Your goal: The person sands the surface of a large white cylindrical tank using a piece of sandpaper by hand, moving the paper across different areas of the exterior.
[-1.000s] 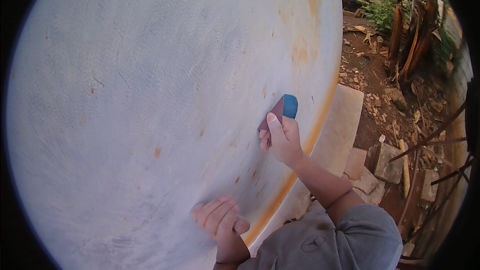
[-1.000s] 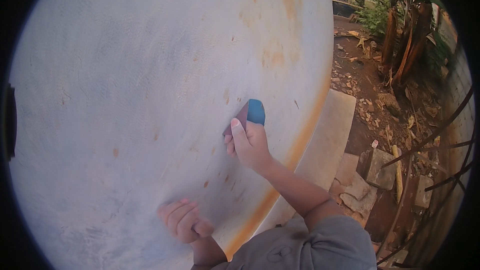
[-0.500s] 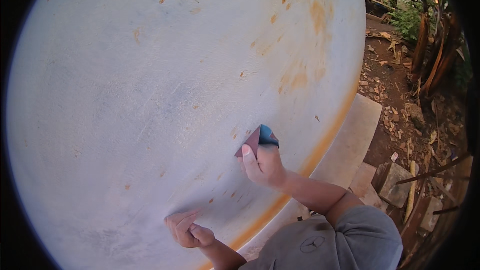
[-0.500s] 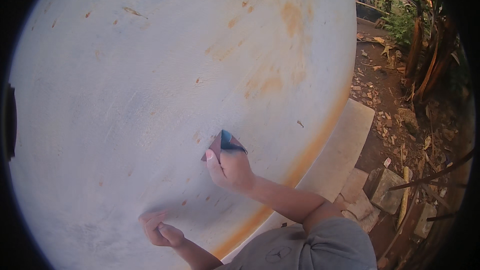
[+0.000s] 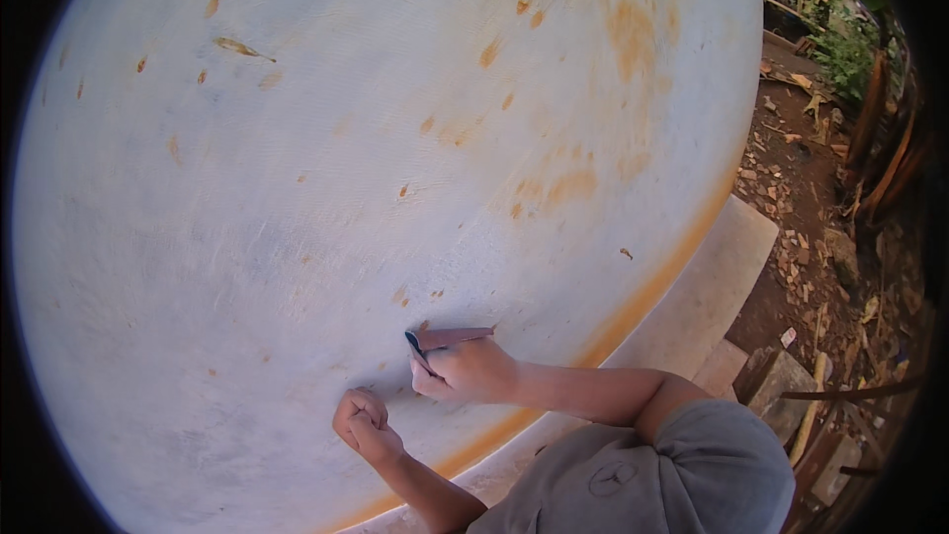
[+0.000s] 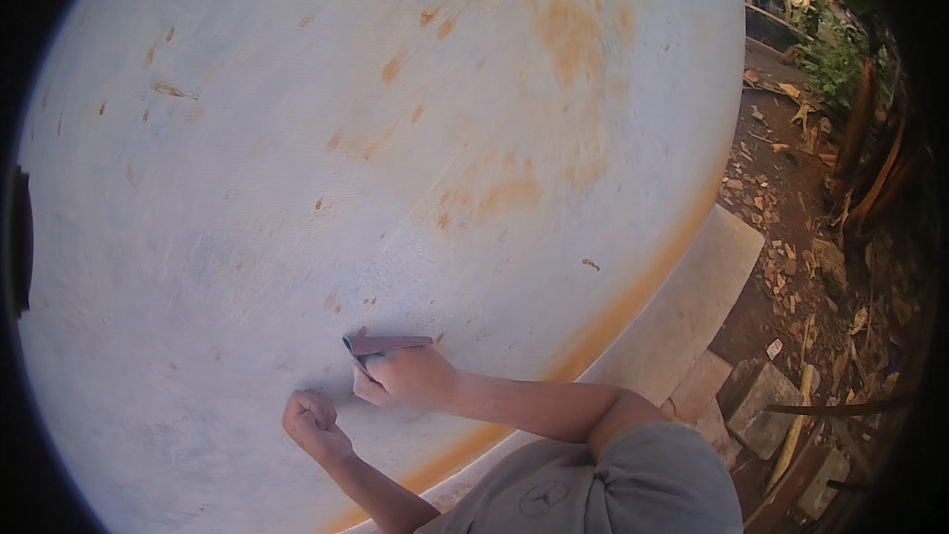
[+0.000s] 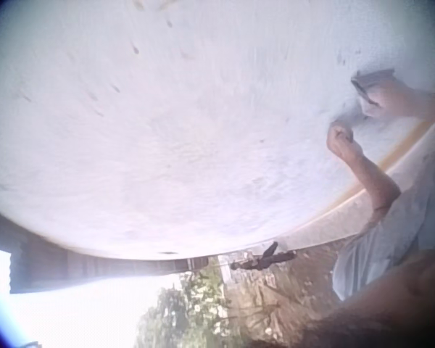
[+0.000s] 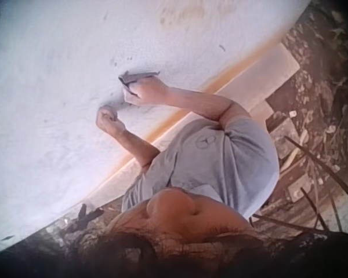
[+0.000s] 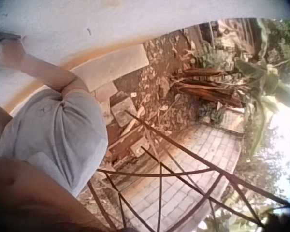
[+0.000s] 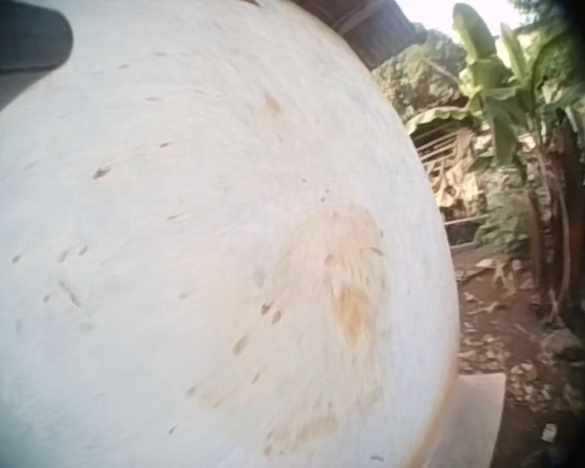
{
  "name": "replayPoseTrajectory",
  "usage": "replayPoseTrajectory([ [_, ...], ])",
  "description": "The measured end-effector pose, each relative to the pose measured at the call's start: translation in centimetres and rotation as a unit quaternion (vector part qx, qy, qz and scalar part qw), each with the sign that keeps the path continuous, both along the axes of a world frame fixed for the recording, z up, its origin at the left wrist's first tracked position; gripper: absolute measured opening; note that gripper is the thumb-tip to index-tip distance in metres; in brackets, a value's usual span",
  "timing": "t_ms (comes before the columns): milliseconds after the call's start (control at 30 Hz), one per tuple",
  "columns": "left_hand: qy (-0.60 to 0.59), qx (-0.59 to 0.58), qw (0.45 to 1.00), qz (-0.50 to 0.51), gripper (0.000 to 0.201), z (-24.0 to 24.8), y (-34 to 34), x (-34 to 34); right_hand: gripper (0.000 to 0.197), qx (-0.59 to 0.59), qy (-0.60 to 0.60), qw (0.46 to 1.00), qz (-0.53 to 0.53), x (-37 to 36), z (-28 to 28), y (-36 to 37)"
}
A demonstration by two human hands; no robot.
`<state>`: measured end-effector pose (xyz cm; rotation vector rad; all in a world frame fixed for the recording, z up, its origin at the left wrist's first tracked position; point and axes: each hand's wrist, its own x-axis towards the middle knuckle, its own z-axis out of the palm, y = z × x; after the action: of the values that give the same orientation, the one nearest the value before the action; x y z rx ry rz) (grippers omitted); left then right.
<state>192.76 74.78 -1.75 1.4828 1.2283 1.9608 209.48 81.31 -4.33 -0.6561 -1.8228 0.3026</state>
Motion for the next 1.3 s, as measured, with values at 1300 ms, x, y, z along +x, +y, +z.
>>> replayPoseTrajectory([
  [1300,0.085,0.047,0.992,0.077,0.016,-2.7,0.2,0.0,0.035,-0.125,0.141,0.968,0.166,2.6,-1.9,-0.9],
])
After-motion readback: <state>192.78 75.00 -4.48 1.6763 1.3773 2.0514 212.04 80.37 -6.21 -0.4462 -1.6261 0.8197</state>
